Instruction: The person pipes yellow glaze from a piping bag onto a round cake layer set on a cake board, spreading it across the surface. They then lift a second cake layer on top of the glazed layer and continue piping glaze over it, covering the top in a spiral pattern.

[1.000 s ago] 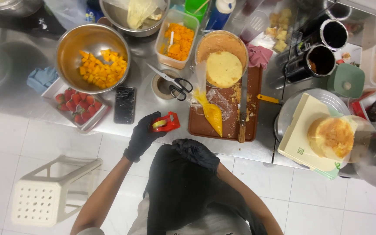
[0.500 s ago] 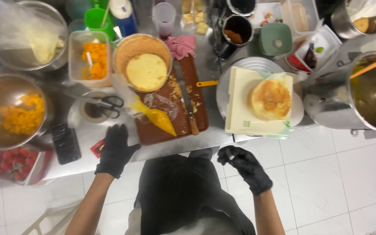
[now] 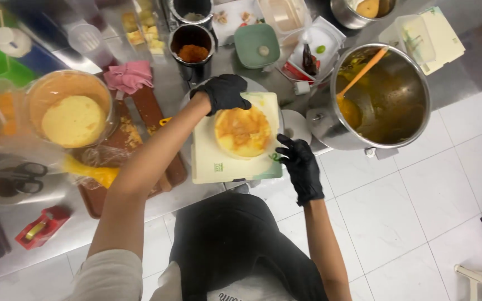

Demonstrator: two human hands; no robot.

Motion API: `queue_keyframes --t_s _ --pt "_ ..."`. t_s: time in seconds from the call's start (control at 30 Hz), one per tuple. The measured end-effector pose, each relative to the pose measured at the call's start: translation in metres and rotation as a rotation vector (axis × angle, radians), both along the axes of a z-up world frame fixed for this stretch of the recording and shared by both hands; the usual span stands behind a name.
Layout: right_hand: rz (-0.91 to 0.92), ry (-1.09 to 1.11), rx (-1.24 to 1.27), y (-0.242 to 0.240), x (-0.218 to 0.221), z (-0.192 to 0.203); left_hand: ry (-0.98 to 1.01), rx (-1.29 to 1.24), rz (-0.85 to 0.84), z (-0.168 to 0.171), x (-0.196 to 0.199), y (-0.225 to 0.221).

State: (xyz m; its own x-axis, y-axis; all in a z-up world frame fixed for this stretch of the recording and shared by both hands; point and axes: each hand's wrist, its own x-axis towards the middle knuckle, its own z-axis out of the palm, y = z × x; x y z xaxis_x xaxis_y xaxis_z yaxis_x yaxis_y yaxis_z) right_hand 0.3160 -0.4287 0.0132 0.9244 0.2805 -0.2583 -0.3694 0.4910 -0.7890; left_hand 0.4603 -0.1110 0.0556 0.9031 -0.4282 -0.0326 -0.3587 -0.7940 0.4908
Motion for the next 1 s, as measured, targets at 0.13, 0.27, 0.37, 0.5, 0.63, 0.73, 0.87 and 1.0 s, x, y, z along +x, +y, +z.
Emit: queue_keyframes --t_s 0.13,0.27,0.37,0.5,0.63,0.73,0.87,1.0 --pt "0.048 -0.003 -0.011 0.022 0.038 -0.003 0.03 0.131 -0.168 -0.03 0.027 0.003" --pt "0.118 0.027 -0.081 0.037 0.061 -0.004 0.109 -0.026 -0.229 -0.022 0.017 0.008" --pt "0.161 0.018 -0.194 0.039 0.063 -0.004 0.127 -0.066 -0.202 -0.021 0.009 0.008" --pt "0.223 -0.116 -0.38 0.04 0.067 0.0 0.299 -0.134 -0.173 -0.001 0.002 0.009" --pt "0.24 -0.203 -0.42 0.036 0.061 -0.006 0.273 -0.108 -0.187 0.003 0.002 0.002" --pt "0.224 -0.114 -0.299 0.04 0.052 0.014 0.27 -0.061 -0.255 0.005 0.004 -0.008" --pt "0.201 -0.039 0.025 0.041 0.039 0.04 0.221 0.002 -0.333 0.013 0.005 -0.018" --pt "0.071 0.118 0.19 0.025 0.031 0.015 0.238 -0.009 -0.36 0.003 0.008 -0.016"
